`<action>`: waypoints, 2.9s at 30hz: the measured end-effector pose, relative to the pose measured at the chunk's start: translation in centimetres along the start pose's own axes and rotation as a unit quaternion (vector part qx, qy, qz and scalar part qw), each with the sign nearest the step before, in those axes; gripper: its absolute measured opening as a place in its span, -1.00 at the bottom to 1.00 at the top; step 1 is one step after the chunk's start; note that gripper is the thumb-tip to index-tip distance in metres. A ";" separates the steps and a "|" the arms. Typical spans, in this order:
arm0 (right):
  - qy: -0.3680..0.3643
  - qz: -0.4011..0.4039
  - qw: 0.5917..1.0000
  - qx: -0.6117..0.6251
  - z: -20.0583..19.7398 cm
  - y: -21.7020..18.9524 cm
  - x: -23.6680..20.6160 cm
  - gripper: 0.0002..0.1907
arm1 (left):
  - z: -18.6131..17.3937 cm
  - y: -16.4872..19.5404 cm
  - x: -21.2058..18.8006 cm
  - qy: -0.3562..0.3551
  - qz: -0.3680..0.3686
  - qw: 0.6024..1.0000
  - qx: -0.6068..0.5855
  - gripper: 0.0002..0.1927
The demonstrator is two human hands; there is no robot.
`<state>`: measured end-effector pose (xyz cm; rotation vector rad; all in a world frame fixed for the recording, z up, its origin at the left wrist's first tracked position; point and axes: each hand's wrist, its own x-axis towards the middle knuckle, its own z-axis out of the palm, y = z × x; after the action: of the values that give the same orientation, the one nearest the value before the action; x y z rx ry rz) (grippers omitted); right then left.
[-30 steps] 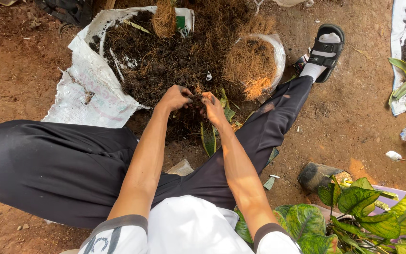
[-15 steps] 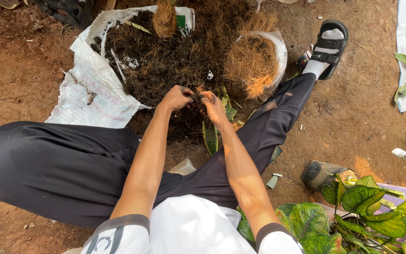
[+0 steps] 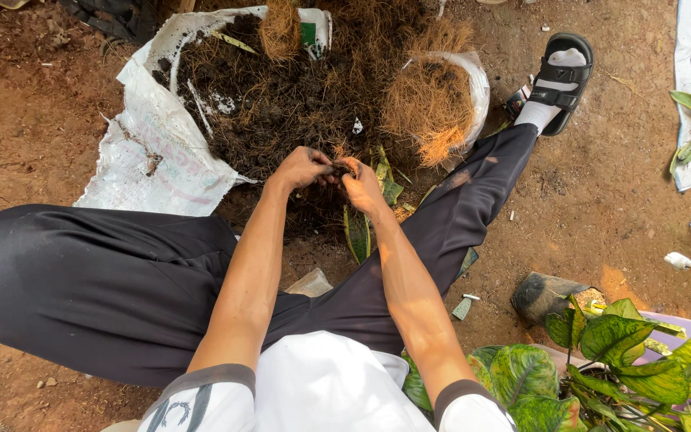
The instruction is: The person sits on the ground and wraps a small plant's root ball with fibrous material, then mixes soil and fibers by hand. The person handles the plant and soil repeatedly, preparing a root wrap and mixing medium.
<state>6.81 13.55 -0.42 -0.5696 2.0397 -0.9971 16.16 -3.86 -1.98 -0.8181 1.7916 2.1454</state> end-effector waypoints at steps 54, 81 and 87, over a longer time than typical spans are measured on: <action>0.078 0.032 0.996 0.018 0.1 -1.6 -0.5 -0.84 | 0.5 0.3 -0.2 0.079 0.064 0.988 0.119 -0.67; 0.010 -0.023 0.997 0.066 0.0 0.4 -0.1 -0.86 | 0.8 0.4 0.0 0.042 0.065 0.989 0.123 -0.69; 0.022 -0.079 0.993 -0.081 0.1 0.0 -0.5 -0.72 | 0.7 0.5 -0.1 0.094 -0.013 0.978 0.186 -0.74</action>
<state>7.23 13.80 -0.21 -0.8122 2.1542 -0.9484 15.76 -3.35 -1.45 -0.9604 2.1708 1.6822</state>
